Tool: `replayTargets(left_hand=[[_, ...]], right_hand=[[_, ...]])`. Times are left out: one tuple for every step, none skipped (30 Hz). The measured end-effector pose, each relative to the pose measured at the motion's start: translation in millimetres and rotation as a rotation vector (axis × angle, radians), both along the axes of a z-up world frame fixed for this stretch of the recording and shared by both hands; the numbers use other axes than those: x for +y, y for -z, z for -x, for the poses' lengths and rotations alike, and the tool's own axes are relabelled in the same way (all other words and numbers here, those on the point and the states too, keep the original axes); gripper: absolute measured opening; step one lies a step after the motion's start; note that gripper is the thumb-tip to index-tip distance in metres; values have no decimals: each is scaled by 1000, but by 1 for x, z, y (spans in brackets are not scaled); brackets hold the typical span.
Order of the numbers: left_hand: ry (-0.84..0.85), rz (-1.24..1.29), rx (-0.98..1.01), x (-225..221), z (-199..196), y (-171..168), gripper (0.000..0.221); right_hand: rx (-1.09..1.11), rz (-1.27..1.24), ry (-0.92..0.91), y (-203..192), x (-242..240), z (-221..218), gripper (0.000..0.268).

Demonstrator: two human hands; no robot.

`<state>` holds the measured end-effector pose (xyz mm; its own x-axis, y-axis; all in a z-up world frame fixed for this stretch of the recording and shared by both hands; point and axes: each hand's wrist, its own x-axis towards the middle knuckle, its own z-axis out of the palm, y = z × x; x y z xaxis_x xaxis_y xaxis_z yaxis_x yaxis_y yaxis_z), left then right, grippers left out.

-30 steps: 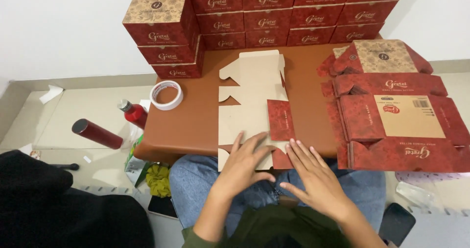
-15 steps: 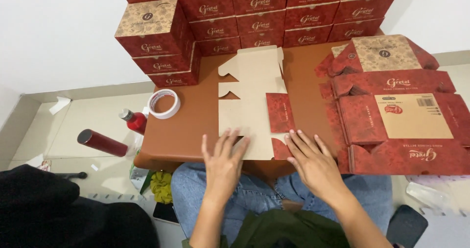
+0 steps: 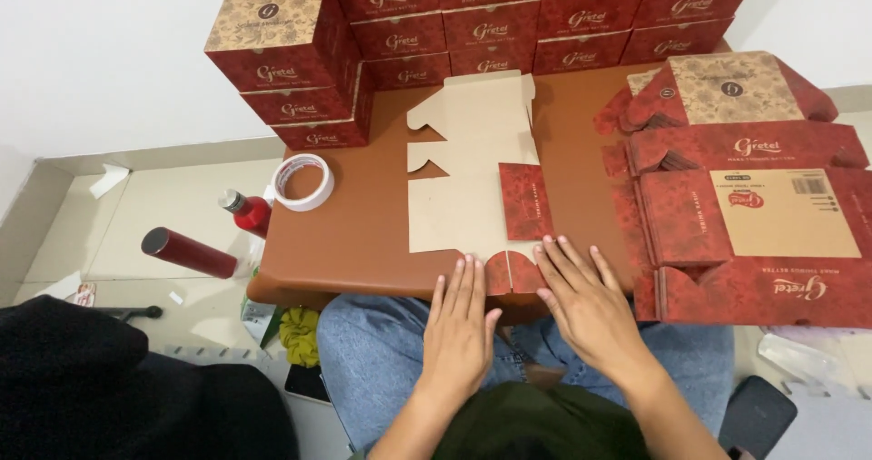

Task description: Folding and assembling cardboard boxes from flat templates on a production floor.

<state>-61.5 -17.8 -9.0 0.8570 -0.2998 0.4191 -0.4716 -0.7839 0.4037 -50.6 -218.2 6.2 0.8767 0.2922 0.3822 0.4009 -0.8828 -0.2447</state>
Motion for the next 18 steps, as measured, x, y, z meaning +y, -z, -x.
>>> replayTargets(left_hand=[[17,-22,-5,2,-5,-4,61],[31,-43,-9,4,-8,-9,59],[25,-42,-8,7,-17,-4,59],[23,-84,-9,10,-26,0,54],[21,-126,-10,12,-34,5,50],[23,-123,-12,12,-39,4,50],[12,-127,-13,12,-43,4,48],[4,-133,-13,12,-47,3,47],[9,-131,-17,9,-45,2,47],[-51,-95,-27,7,-44,0,48],[-111,-59,-38,6,-43,-1,50],[-111,-60,-41,6,-40,5,50],[-289,-76,-104,6,-38,11,61],[-468,-91,-164,6,-35,18,74],[-470,-89,-165,10,-33,26,74],[-511,-140,-165,12,-29,35,68],[-550,-192,-164,15,-25,44,64],[-553,-192,-161,16,-21,40,64]], right_hand=[[-4,-24,1,-2,1,0,54],[-7,-49,-1,-4,3,1,53],[-5,-48,-7,4,2,-3,53],[-56,25,3,12,1,-8,49],[-108,99,14,20,-1,-12,47],[-110,102,16,20,2,-17,47],[-126,86,24,21,4,-23,45],[-143,68,35,22,6,-29,44],[-145,69,40,19,8,-33,44],[-111,63,16,16,12,-37,46],[-76,56,-8,14,16,-43,51],[-80,55,-7,12,20,-45,51],[-24,4,-37,10,24,-48,57],[35,-45,-70,9,28,-50,65],[34,-44,-72,7,28,-50,65],[69,-37,-84,7,28,-50,64],[105,-31,-95,6,28,-50,64],[107,-30,-98,5,28,-51,64]])
